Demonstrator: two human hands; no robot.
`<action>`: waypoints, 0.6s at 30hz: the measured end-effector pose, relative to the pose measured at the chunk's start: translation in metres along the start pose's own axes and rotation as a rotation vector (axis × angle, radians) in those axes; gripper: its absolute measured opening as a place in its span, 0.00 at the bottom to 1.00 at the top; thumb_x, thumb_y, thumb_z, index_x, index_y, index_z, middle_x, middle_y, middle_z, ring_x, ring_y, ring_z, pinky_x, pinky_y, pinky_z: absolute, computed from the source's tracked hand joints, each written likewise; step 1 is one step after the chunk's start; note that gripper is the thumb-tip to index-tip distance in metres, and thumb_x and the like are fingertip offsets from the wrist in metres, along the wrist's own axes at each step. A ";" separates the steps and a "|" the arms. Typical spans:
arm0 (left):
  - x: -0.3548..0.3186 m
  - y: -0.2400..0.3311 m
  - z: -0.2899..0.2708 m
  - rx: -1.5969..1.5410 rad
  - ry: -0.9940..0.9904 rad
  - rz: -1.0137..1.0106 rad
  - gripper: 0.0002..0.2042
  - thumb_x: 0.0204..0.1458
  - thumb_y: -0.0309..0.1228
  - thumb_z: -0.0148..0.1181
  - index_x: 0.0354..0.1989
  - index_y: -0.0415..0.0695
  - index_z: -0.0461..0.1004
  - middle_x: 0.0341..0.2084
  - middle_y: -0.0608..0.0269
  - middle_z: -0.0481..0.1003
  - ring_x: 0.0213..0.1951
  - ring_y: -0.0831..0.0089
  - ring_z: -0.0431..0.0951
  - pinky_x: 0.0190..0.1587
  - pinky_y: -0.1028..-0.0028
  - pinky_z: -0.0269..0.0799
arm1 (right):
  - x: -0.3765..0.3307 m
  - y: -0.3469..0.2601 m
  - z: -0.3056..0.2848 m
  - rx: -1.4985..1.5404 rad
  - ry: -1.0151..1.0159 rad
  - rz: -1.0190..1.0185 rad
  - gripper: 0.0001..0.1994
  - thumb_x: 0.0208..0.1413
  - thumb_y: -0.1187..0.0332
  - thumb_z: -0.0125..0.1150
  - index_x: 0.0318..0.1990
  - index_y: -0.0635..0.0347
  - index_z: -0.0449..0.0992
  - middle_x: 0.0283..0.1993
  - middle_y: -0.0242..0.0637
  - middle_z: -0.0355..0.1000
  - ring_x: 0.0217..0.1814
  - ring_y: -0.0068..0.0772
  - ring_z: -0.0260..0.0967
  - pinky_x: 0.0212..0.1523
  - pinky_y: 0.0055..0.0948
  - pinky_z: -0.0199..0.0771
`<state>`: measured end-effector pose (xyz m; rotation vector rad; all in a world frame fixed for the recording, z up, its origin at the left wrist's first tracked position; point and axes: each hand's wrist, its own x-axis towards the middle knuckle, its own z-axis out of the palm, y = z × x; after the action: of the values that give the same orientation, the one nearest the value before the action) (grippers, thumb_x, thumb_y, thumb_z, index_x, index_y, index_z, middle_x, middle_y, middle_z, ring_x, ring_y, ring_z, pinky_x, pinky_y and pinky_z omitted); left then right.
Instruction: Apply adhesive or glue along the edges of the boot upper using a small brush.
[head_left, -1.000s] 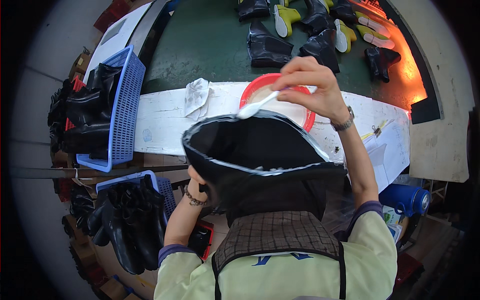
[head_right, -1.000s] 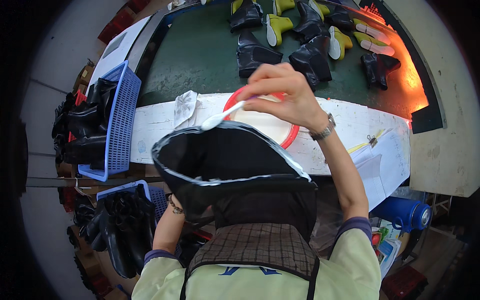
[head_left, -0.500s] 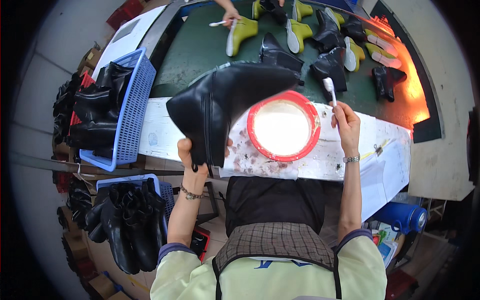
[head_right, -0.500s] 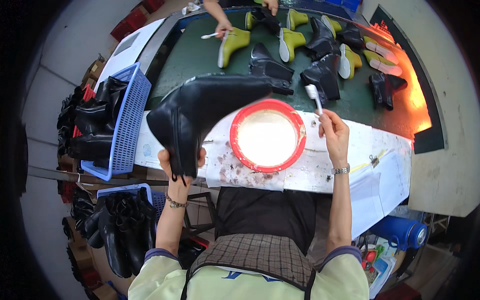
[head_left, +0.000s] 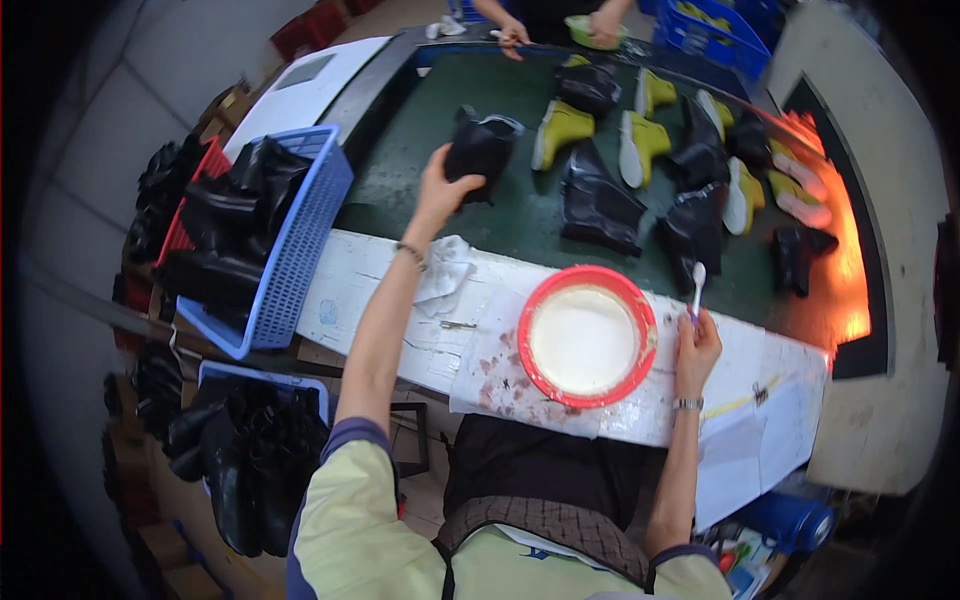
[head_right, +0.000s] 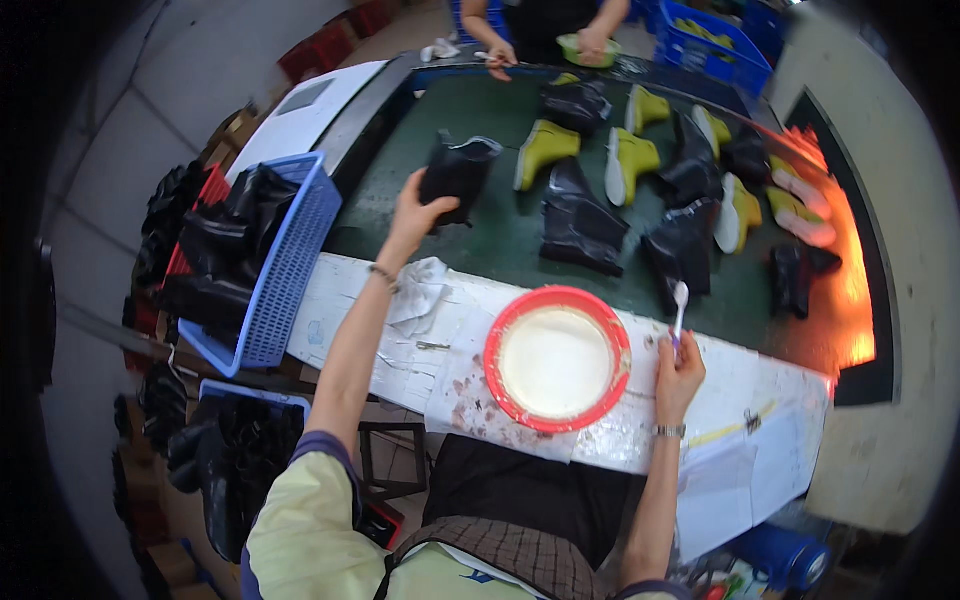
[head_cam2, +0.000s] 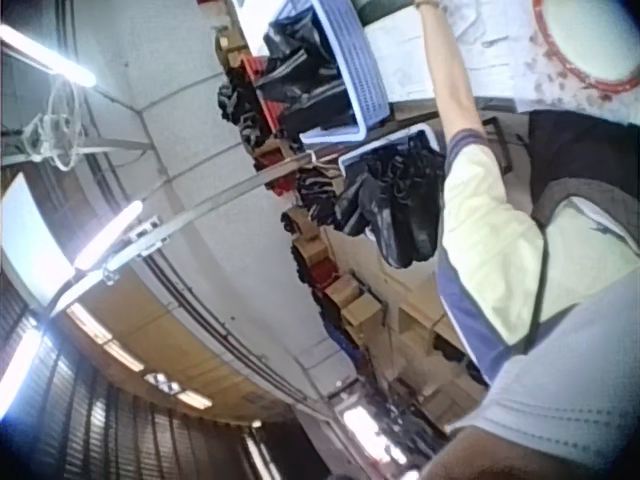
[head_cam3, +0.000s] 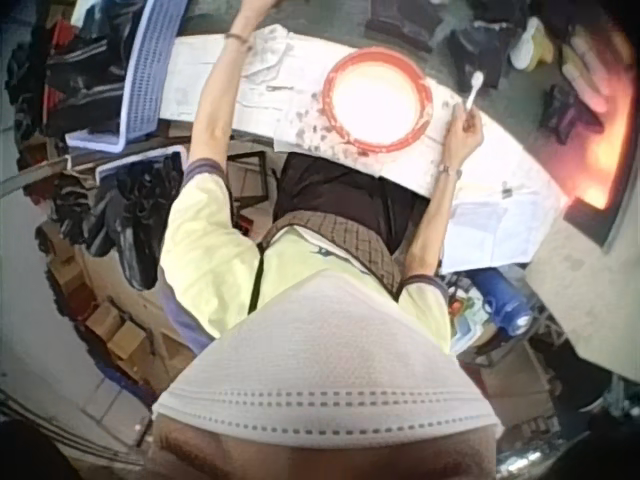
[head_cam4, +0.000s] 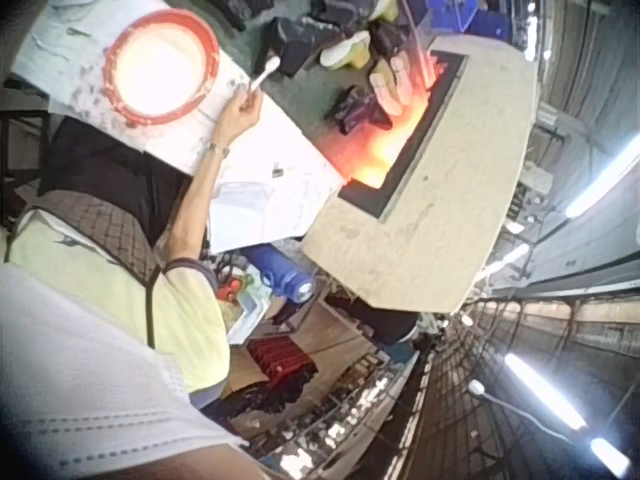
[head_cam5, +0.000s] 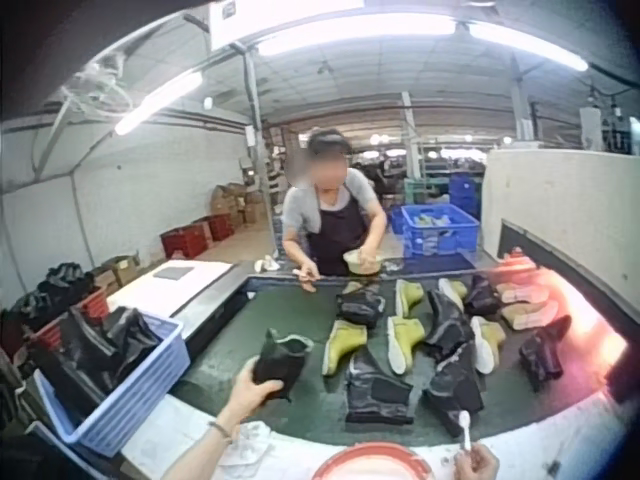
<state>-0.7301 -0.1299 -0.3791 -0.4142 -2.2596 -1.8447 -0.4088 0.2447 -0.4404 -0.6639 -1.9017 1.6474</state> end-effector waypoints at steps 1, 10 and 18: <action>0.011 -0.012 0.008 0.112 0.029 0.036 0.39 0.34 0.29 0.76 0.62 0.39 0.68 0.50 0.52 0.78 0.51 0.62 0.78 0.57 0.66 0.73 | -0.001 0.000 0.001 0.027 -0.006 0.012 0.12 0.63 0.73 0.62 0.53 0.66 0.77 0.27 0.21 0.68 0.21 0.08 0.56 0.19 0.14 0.53; 0.124 -0.060 0.058 0.373 0.100 0.201 0.42 0.31 0.33 0.77 0.62 0.49 0.69 0.48 0.48 0.73 0.54 0.50 0.73 0.59 0.60 0.71 | -0.008 -0.009 0.009 0.117 -0.077 0.063 0.12 0.65 0.74 0.60 0.53 0.66 0.75 0.29 0.24 0.70 0.21 0.09 0.58 0.19 0.13 0.57; 0.118 0.003 0.078 0.393 -0.051 0.072 0.36 0.43 0.36 0.70 0.65 0.48 0.68 0.56 0.44 0.72 0.58 0.51 0.72 0.62 0.60 0.68 | -0.005 -0.003 0.001 0.037 0.042 0.057 0.07 0.68 0.67 0.57 0.45 0.60 0.77 0.20 0.18 0.61 0.15 0.07 0.49 0.13 0.14 0.46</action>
<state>-0.8376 -0.0421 -0.3538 -0.4695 -2.5254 -1.3238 -0.4056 0.2403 -0.4374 -0.7380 -1.8338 1.6870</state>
